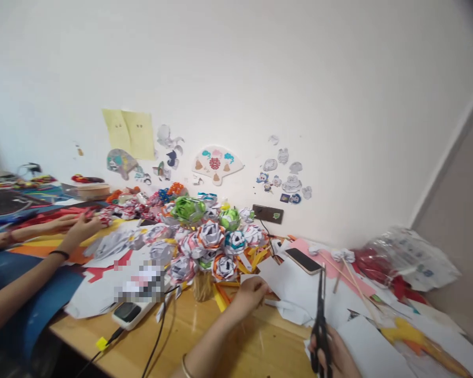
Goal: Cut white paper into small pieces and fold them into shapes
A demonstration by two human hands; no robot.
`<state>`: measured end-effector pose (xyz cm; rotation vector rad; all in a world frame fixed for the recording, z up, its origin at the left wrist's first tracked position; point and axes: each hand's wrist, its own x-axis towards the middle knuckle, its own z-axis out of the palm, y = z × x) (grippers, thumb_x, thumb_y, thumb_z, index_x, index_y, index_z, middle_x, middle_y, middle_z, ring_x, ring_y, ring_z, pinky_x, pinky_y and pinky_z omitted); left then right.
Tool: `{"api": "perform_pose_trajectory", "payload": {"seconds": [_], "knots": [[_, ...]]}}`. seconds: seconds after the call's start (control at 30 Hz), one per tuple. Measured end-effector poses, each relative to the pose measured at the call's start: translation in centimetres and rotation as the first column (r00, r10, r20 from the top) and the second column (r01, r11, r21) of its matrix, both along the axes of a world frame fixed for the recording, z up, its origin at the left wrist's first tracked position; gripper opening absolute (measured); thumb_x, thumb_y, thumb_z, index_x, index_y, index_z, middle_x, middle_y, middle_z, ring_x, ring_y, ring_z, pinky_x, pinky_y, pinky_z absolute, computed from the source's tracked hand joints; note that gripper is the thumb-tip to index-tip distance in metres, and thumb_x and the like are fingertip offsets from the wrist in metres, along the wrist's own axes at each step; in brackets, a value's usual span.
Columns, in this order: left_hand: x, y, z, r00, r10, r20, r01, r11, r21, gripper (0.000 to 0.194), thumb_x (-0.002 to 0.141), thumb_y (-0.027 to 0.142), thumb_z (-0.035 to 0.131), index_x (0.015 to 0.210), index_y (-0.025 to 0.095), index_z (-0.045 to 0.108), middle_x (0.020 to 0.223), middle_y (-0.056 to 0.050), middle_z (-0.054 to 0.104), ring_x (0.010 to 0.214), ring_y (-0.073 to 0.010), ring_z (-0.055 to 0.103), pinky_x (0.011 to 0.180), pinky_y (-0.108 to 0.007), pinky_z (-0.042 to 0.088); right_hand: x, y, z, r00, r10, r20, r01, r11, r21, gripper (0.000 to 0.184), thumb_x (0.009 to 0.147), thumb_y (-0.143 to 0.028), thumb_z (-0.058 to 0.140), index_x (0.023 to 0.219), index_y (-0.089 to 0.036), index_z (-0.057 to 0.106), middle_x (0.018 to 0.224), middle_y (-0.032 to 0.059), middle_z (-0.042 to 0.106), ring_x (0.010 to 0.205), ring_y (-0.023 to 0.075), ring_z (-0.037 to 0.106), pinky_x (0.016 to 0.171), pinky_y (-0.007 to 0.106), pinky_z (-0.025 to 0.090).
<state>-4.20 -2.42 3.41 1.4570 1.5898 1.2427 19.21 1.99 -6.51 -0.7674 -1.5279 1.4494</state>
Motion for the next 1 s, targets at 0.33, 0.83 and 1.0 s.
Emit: {"api": "perform_pose_trajectory", "payload": {"seconds": [0.33, 0.83, 1.0], "knots": [[-1.3, 3.4, -2.9, 0.833, -0.131, 0.537, 0.186, 0.981, -0.049, 0.043, 0.065, 0.058, 0.059, 0.074, 0.017, 0.048, 0.04, 0.009, 0.043, 0.026, -0.0015, 0.022, 0.031, -0.018, 0.011, -2.6, 0.9, 6.3, 0.998, -0.042, 0.042, 0.041, 0.999, 0.008, 0.059, 0.067, -0.064, 0.061, 0.104, -0.019, 0.051, 0.07, 0.0021, 0.058, 0.068, 0.0191, 0.056, 0.068, 0.03, 0.045], [0.4, 1.9, -2.4, 0.623, -0.13, 0.772, 0.261, 0.964, -0.048, 0.032, 0.07, 0.044, 0.065, 0.078, 0.014, 0.054, 0.04, 0.01, 0.041, 0.029, 0.0008, 0.018, 0.033, -0.017, 0.006, -2.8, 2.9, 1.0, 0.989, 0.108, 0.104, -0.109, 0.994, 0.005, 0.058, 0.066, -0.058, 0.063, 0.105, -0.017, 0.051, 0.065, -0.0026, 0.045, 0.057, 0.0129, 0.046, 0.055, 0.023, 0.041], [0.5, 1.8, -2.2, 0.636, -0.145, 0.758, 0.258, 0.966, -0.031, 0.033, 0.07, 0.045, 0.065, 0.077, 0.014, 0.055, 0.04, 0.01, 0.039, 0.029, 0.0012, 0.016, 0.033, -0.016, 0.006, -2.4, 2.5, 2.3, 0.986, 0.096, 0.135, -0.098, 0.995, 0.012, 0.058, 0.062, -0.054, 0.068, 0.104, -0.017, 0.053, 0.063, -0.0024, 0.045, 0.058, 0.0134, 0.046, 0.056, 0.023, 0.042]]}}
